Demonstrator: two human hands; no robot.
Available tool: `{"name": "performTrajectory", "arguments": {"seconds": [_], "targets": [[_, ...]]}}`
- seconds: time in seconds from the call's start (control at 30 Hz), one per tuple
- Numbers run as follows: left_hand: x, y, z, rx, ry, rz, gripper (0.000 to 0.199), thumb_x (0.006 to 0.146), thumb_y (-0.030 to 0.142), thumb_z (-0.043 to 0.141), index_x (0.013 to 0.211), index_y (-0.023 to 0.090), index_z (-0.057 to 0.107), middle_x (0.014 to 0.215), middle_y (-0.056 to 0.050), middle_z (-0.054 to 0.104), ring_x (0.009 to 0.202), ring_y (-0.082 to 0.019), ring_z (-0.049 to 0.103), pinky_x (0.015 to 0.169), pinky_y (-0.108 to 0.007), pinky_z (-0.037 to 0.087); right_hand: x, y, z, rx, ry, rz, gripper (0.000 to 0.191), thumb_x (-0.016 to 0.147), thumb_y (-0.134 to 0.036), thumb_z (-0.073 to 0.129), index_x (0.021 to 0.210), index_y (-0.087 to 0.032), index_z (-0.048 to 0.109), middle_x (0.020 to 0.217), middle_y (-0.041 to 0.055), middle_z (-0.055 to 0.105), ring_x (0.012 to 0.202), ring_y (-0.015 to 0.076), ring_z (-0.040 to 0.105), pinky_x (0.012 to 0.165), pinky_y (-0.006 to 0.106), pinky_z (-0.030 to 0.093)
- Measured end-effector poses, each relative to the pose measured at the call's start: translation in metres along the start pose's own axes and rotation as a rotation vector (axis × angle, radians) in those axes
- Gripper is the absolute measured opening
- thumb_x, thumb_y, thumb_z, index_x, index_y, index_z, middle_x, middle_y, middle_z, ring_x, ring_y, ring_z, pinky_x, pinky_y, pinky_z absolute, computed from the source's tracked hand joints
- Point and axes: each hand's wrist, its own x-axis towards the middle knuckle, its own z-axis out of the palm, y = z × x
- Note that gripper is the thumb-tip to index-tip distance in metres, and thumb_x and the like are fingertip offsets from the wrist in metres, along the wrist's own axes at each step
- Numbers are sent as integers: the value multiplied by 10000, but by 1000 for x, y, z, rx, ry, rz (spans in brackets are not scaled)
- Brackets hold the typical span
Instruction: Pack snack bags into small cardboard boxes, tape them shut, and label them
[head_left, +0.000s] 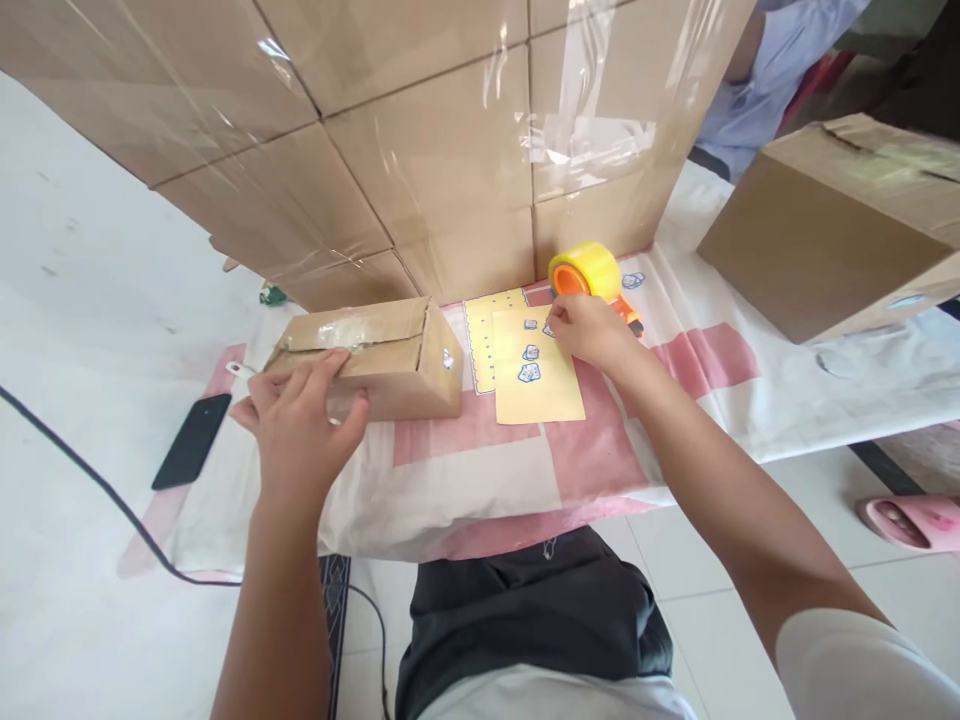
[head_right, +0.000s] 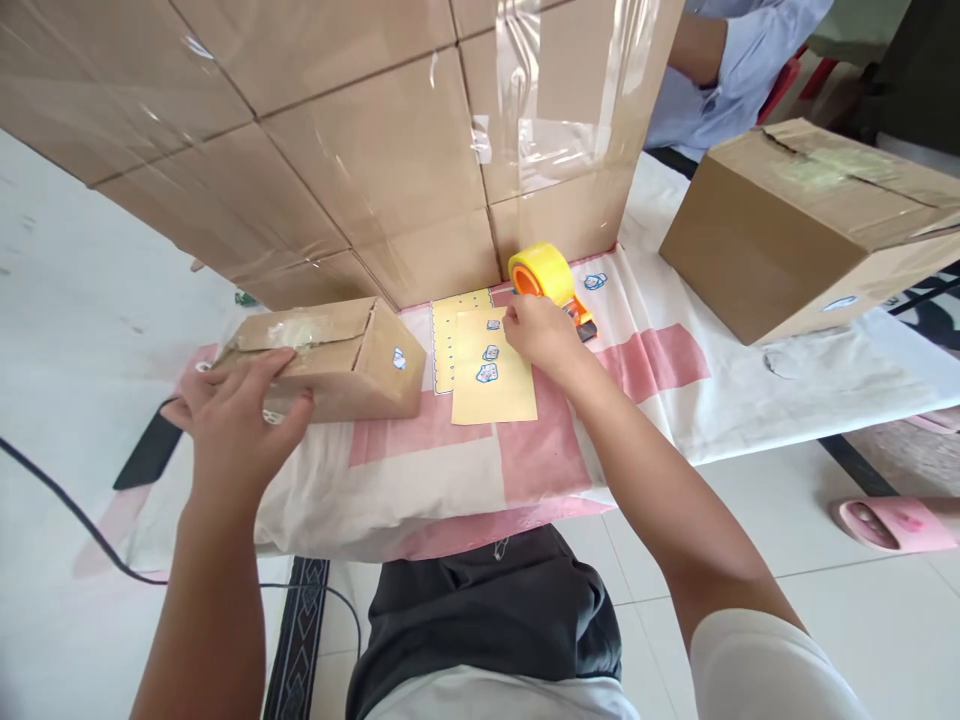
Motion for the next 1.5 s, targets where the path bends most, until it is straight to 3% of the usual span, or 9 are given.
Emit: {"name": "performTrajectory", "arguments": {"seconds": [0.33,0.47,0.57,0.77,0.83,0.97,1.03,1.3,1.5], "targets": [[1,6,11,-66,89,-3,522,821,178,578,1325,302,634,1287,-44,695,1213,-418,533,1015,-665,304,-11,-2,16,-309,-137,-328,274,916,-173,508,1006,-172,767,1092,159,700,1069,301,617,771,364,385],[-12,32,13,-81,335,77,581,823,151,573,1385,297,599,1375,-71,644,1226,-398,546,1002,-612,375,-12,-1,15,-287,-202,-439,247,915,-185,535,1036,-182,750,1083,134,676,1021,252,602,660,320,326],[-23,58,18,-144,518,234,461,794,153,595,1231,279,667,1171,-107,720,1004,-345,628,893,-548,419,-9,4,16,-213,-252,-514,247,939,-200,540,1090,-188,735,1094,126,637,1045,239,580,653,299,312],[-25,111,47,-505,311,575,268,782,111,588,986,269,663,834,-25,727,721,-183,657,757,-366,443,1,12,30,26,-312,-578,229,945,-166,537,1058,-173,736,1020,98,595,977,189,564,805,280,377],[-20,122,59,-706,139,432,242,831,100,599,1010,255,648,845,-19,720,714,-154,659,671,-299,467,1,10,32,156,-262,-605,190,937,-138,534,955,-156,722,962,77,635,909,162,572,814,276,390],[-11,134,80,-1007,-250,-219,234,918,293,661,1142,243,613,852,-2,704,598,-105,602,549,-232,466,-5,1,25,451,-153,-656,141,942,-170,563,900,-170,698,881,30,708,824,134,601,778,261,420],[-8,135,86,-1086,-328,-386,257,921,370,670,1132,230,624,808,2,690,623,-111,618,583,-230,495,-9,-4,20,531,-128,-662,133,936,-184,576,875,-172,695,852,22,712,776,127,595,747,257,428],[-5,139,89,-1118,-269,-440,205,970,378,604,862,205,629,747,-10,698,700,-134,666,701,-253,549,-22,-11,18,402,33,-560,112,905,-208,616,976,-157,686,845,23,667,733,135,562,683,265,382],[-9,138,93,-1197,-210,-409,186,976,362,603,935,209,702,784,-15,718,652,-118,647,730,-269,568,-26,-12,13,261,-158,-672,206,973,-209,553,920,-154,745,892,59,671,800,154,599,704,278,367]]}}
